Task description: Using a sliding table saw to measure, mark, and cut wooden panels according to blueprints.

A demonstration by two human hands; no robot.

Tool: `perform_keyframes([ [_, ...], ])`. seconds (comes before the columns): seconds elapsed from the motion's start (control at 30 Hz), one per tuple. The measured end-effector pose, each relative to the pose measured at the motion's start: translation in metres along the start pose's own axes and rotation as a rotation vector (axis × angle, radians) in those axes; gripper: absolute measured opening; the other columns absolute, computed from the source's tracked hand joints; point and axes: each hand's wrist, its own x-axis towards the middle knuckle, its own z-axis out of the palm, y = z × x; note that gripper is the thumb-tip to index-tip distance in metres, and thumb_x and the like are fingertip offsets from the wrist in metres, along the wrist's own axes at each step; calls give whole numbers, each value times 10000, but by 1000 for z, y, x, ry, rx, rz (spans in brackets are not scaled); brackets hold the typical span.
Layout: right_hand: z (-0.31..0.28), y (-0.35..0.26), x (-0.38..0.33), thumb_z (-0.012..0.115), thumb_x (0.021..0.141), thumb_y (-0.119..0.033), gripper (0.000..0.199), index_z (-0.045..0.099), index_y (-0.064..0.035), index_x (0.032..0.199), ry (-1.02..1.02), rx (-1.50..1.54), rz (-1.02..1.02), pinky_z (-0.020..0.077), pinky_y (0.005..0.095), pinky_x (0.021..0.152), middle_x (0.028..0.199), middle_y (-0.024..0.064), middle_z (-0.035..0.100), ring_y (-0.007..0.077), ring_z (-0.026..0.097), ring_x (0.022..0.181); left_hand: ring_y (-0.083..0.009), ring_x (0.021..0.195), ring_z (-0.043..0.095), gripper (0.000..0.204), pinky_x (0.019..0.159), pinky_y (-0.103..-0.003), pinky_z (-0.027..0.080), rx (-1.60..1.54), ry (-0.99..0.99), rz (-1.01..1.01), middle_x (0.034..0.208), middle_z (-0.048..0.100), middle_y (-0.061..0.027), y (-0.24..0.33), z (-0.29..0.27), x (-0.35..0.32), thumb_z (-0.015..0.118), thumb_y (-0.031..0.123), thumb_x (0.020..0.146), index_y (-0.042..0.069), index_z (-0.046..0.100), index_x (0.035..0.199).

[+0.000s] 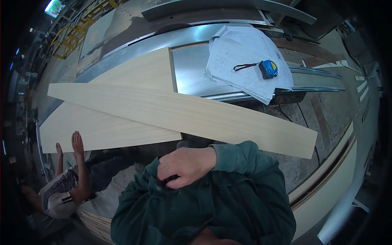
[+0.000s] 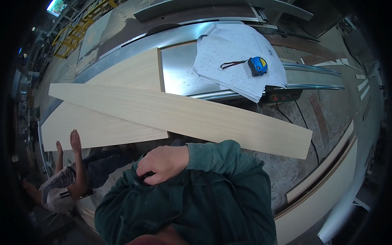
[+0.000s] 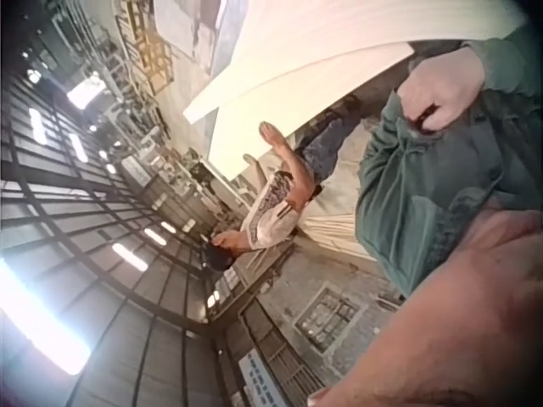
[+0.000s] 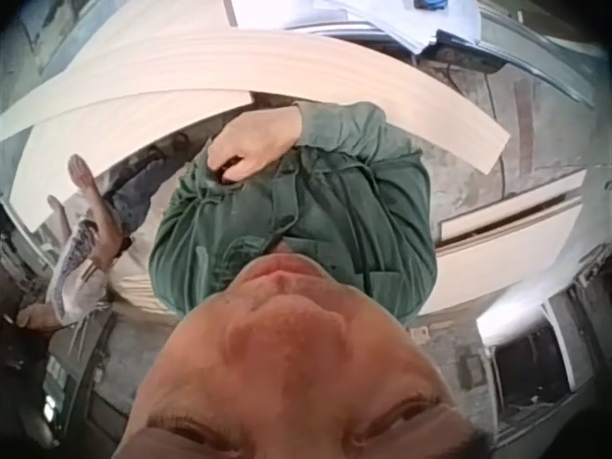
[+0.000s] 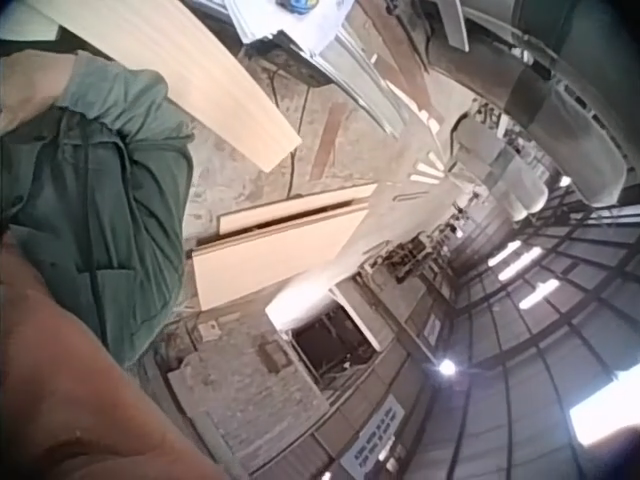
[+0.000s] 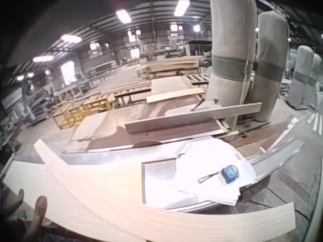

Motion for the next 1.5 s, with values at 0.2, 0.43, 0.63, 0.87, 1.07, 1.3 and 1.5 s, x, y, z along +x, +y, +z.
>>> perform_keyframes([
  [0.2, 36, 41, 91, 653, 892, -422, 355, 667, -88, 1011, 223, -381, 87, 517, 406, 713, 953, 80, 685, 300, 657, 817, -178, 1139, 600, 338, 1024, -317, 429, -161, 22, -49, 1223, 641, -87, 17, -88, -47, 566, 209, 998, 0, 591, 1263],
  [0.43, 45, 37, 154, 484, 1031, -412, 461, 599, 31, 1087, 930, -198, 231, 529, 338, 782, 950, 168, 683, 238, 684, 869, -168, 1005, 620, 396, 918, -297, 472, -591, -286, 69, 1094, 654, -112, -1, -211, -119, 477, 264, 1036, -25, 539, 1300],
  [0.63, 81, 94, 207, 528, 1009, -346, 379, 611, 23, 1035, 1161, -182, 197, 481, 289, 709, 847, 91, 626, 170, 616, 741, -145, 756, 602, 251, 725, -311, 485, 139, -260, 142, 816, 634, -46, 13, -260, -148, 535, 232, 1012, 29, 594, 1147],
  [0.87, 100, 98, 230, 616, 934, -203, 282, 663, 25, 776, 1229, 24, 689, 414, 259, 590, 665, 24, 590, 106, 535, 612, -265, 600, 556, 351, 595, -381, 453, 602, -117, 426, 667, 559, -86, -3, -248, -153, 482, 392, 1034, 63, 533, 925],
  [1.07, 96, 143, 290, 516, 972, -270, 386, 572, -38, 669, 1139, 468, 533, 291, 231, 393, 578, 11, 507, 86, 395, 417, -96, 500, 324, 506, 499, -242, 314, -427, -486, -130, 570, 376, 20, 1, -298, -195, 279, 508, 1069, 118, 404, 772],
  [1.3, 30, 212, 331, 514, 1017, -408, 453, 670, 16, 1058, 1287, 158, 483, 515, 270, 620, 816, 106, 662, 164, 633, 658, -173, 551, 471, 348, 561, -302, 404, 136, 126, 141, 633, 509, -61, -42, -353, -253, 450, 330, 1049, 40, 536, 878],
  [1.5, 51, 289, 419, 699, 907, -206, 292, 684, -6, 1119, 987, -268, 342, 495, 248, 706, 888, 32, 686, 95, 599, 772, -301, 759, 577, 174, 797, -391, 422, 962, 1106, 533, 795, 605, -90, -80, -420, -260, 587, 231, 963, 69, 607, 903],
])
